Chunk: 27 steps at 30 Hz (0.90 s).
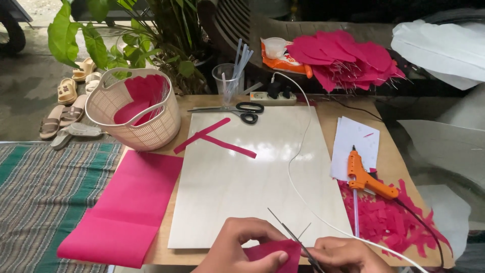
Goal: Assembling decorative fabric leaves by gluing a wire stem to the fabric and trimming the edges with scissors.
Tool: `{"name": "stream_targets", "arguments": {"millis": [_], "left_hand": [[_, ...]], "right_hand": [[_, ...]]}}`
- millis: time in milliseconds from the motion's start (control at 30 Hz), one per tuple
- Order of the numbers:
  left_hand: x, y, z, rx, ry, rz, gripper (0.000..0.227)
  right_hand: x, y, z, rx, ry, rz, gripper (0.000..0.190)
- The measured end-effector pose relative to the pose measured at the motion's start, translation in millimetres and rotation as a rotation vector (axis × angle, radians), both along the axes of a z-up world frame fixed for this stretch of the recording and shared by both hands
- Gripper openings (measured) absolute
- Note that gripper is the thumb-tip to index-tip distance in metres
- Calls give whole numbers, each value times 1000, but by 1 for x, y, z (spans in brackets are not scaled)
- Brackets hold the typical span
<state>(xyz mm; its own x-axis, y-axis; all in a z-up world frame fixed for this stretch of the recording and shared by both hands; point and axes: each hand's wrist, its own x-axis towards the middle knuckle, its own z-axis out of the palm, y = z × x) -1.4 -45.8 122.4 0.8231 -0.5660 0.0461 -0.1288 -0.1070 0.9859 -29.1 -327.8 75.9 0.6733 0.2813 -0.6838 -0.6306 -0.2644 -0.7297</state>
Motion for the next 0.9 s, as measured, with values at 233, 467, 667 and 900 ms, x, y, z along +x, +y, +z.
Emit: {"name": "stream_targets", "arguments": {"millis": [233,467,667,900], "left_hand": [[3,3,3,-11,53,-56,20],[3,5,-2,-74,90,-89,18],[2,3,-6,-113,65,-104,17],[5,1,-17,-185,-53,-59,12]], "right_hand": [[1,-6,-12,16,-24,36,27],[5,-5,-7,30,21,80,33],[2,-4,-26,178,-60,105,35],[-1,-23,-61,197,-187,171,42]]}}
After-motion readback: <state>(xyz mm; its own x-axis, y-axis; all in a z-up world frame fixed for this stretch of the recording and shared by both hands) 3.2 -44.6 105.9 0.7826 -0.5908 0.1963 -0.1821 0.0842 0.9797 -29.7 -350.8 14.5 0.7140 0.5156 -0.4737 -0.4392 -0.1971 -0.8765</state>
